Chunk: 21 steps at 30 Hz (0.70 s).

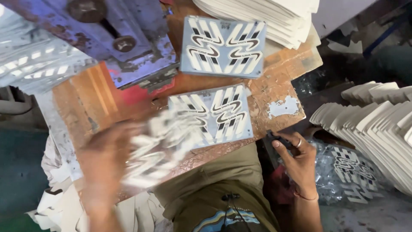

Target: The recorder is weeding excess material from die-cut stickers using a small hand tool.

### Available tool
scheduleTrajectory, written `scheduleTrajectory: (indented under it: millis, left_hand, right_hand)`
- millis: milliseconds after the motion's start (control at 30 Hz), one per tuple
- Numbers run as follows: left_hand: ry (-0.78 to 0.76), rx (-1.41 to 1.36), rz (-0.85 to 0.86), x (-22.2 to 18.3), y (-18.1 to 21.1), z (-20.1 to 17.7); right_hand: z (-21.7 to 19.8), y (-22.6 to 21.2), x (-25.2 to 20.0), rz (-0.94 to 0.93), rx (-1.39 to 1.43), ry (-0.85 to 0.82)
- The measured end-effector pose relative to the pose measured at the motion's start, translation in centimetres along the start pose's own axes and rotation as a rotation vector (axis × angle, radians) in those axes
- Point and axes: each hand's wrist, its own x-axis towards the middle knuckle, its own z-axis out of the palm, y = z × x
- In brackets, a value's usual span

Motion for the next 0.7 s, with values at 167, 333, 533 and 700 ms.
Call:
scheduleTrajectory:
  millis: [167,333,533,700]
  left_hand:
    - [-0.014,0.413,-0.091,-1.5,-8.4,-0.1]
    - [0.144,0.080,0.110,1.7,-0.2,7.8]
    - [0.025,0.175,0.211,6.2,3.0,16.1]
    - [0.087,0.040,0.235,5.6,2.3,17.3]
  right_hand:
    - [1.7,-3.7,1.4,-0.214,-0.159,0.021]
    - [5.5,-6.5,4.0,-0.195,-0.304,0.061]
    - [7.2,-5.0,4.5,-0.451,-0.524,0.068]
    - [5.1,-7.1,2.7,-0.353,-0.286,-0.504]
